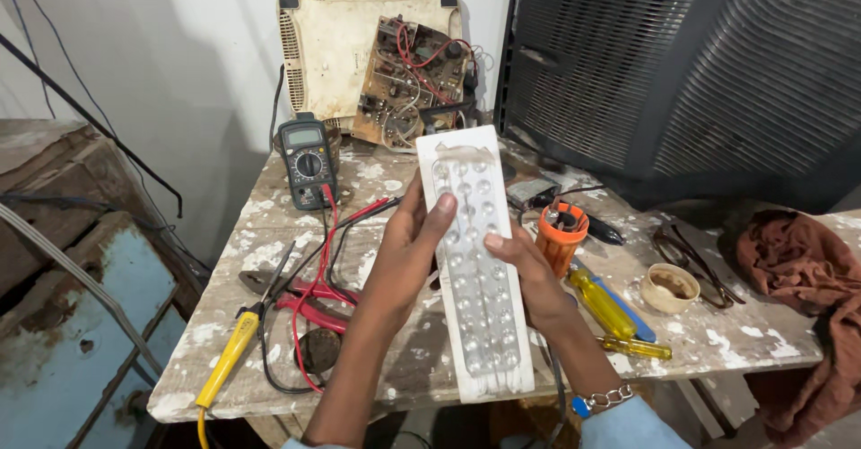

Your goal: The person uses a screwdriver to tighten screws on a circuit board inside a black and white housing. They then close the housing, align the halves, and press them together to complete the assembly.

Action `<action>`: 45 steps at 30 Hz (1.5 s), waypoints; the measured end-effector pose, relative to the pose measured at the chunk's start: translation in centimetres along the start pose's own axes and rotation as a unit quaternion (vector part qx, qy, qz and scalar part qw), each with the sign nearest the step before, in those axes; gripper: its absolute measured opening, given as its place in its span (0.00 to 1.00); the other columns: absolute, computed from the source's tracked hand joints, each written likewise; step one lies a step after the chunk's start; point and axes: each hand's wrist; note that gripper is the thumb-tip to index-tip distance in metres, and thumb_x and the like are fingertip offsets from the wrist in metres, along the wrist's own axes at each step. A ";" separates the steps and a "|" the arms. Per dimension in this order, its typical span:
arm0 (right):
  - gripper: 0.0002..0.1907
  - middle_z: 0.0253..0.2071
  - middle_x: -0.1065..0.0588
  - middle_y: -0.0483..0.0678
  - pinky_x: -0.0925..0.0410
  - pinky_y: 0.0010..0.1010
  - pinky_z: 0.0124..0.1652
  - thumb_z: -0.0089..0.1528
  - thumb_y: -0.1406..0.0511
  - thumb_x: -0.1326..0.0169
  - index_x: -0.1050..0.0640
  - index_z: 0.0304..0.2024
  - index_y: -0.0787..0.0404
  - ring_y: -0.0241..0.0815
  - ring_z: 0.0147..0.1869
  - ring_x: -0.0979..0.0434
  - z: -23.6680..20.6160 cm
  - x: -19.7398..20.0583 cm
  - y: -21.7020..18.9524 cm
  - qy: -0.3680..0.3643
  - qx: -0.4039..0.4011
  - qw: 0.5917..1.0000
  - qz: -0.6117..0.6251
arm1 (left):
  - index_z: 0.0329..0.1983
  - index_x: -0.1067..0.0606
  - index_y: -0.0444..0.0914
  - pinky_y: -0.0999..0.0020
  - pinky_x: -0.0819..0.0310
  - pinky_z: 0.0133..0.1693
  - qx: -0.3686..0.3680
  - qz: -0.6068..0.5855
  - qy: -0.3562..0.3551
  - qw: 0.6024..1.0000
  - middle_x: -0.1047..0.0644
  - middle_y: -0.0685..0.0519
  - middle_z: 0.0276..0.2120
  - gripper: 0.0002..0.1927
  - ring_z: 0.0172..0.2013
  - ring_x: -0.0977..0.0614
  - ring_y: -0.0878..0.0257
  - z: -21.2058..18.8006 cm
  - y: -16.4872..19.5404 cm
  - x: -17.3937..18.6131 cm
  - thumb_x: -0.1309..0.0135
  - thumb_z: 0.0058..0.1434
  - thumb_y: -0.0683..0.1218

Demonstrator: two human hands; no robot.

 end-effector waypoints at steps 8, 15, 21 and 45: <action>0.39 0.67 0.31 0.54 0.35 0.33 0.62 0.66 0.55 0.50 0.43 0.75 0.64 0.42 0.67 0.31 0.0 -1.0 -0.8 -0.029 0.019 0.995 -0.096 | 0.54 0.24 0.35 0.66 0.25 0.47 -0.012 0.112 0.171 0.979 0.18 0.49 0.41 0.31 0.42 0.18 0.62 0.4 -0.6 -1.4 0.56 0.67 0.65; 0.39 0.74 0.36 0.61 0.43 0.38 0.69 0.70 0.58 0.48 0.45 0.76 0.69 0.49 0.77 0.38 -0.7 -3.4 -3.9 -0.065 0.127 0.911 -0.386 | 0.49 0.22 0.32 0.63 0.23 0.47 0.043 0.044 0.266 0.962 0.18 0.49 0.38 0.39 0.40 0.16 0.59 0.7 -1.2 -0.2 0.64 0.67 0.71; 0.41 0.59 0.26 0.62 0.24 0.34 0.50 0.63 0.57 0.47 0.46 0.73 0.66 0.48 0.61 0.21 -1.5 -6.0 -5.5 -0.013 0.075 0.894 -0.442 | 0.60 0.29 0.40 0.63 0.29 0.56 0.062 -0.209 0.239 0.946 0.21 0.50 0.51 0.38 0.52 0.19 0.59 1.5 -2.1 0.8 0.61 0.62 0.72; 0.35 0.45 0.18 0.57 0.25 0.41 0.45 0.57 0.51 0.36 0.27 0.61 0.60 0.53 0.45 0.15 -3.4 -6.0 -5.5 0.023 0.031 0.804 -0.593 | 0.55 0.27 0.46 0.58 0.23 0.47 0.028 -0.322 0.393 0.861 0.22 0.52 0.44 0.34 0.44 0.19 0.57 1.3 -2.6 3.1 0.63 0.60 0.72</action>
Point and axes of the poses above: each hand's wrist, its own z-axis towards the middle knuckle, its own x-axis out of the back of the hand, y = z × x
